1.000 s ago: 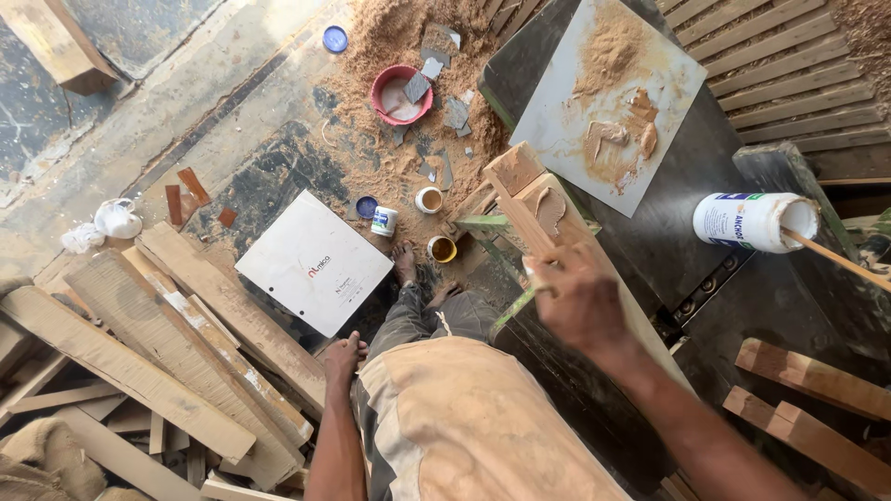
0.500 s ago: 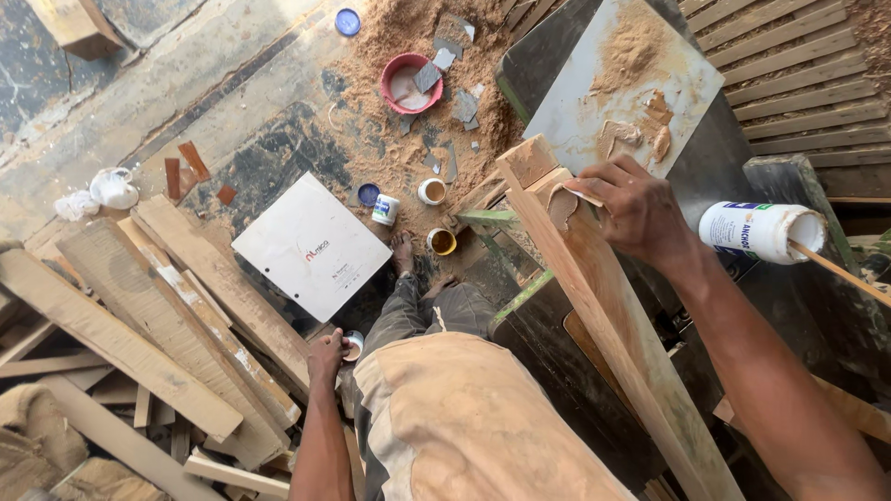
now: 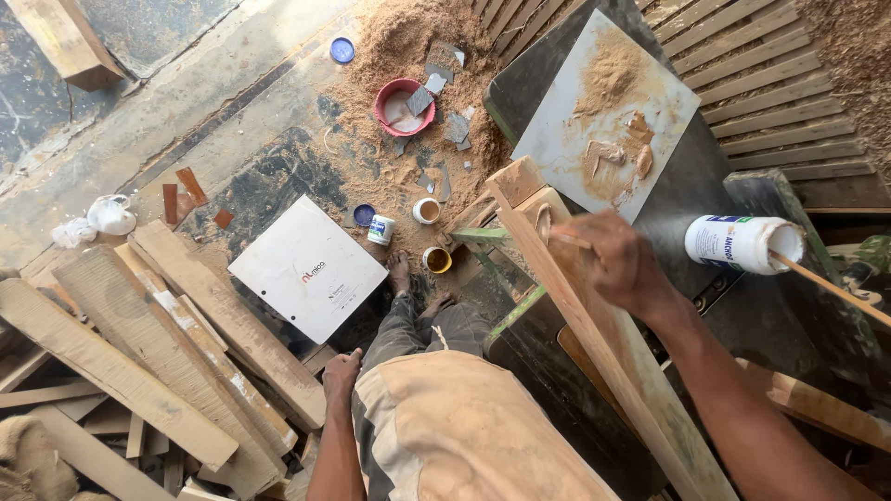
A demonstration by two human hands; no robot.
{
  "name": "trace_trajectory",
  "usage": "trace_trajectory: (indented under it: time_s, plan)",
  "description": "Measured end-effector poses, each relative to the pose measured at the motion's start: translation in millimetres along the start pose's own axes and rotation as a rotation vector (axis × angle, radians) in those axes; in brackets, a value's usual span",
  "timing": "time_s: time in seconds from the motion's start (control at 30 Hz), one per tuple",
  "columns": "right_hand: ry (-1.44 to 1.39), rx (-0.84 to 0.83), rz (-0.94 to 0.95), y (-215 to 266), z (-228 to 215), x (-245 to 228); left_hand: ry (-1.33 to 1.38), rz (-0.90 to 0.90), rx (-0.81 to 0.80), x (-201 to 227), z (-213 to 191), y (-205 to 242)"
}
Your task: The person mixes a white substance with sawdust on a flat surface using a stick, then applies the mixture into cracks on a wooden plank with a small block. The person repeatedly mixes and applies the filler to smooth the wood surface.
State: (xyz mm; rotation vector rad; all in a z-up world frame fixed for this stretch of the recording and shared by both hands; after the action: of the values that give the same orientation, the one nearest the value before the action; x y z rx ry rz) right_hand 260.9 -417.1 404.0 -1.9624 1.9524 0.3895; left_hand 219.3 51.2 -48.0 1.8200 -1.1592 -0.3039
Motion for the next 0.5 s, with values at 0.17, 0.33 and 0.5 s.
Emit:
trace_trajectory:
  time_s: [0.17,0.33,0.5]
  plan:
    - [0.06,0.147,0.051,-31.1,-8.3,3.9,0.311,0.041,-0.044,8.0,-7.5,-9.4]
    - [0.121,0.138,0.027,-30.3,0.9,-11.5,0.066,0.246,0.068,39.9,-39.5,-26.2]
    - [0.086,0.063,0.025,-13.2,11.9,-18.3,0.009,0.616,0.056,192.4,-34.8,-17.4]
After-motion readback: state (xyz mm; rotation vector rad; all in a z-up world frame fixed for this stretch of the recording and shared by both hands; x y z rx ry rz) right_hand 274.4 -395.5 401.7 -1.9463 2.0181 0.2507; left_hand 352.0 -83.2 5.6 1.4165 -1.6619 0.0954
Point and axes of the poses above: each hand's wrist, its own y-axis away from the middle knuckle, its own z-axis out of the palm, x = y × z, the point moved 9 cm from there along -y, towards the middle knuckle, and after that the axes turned 5 degrees about -y, right-handed, at the moved point
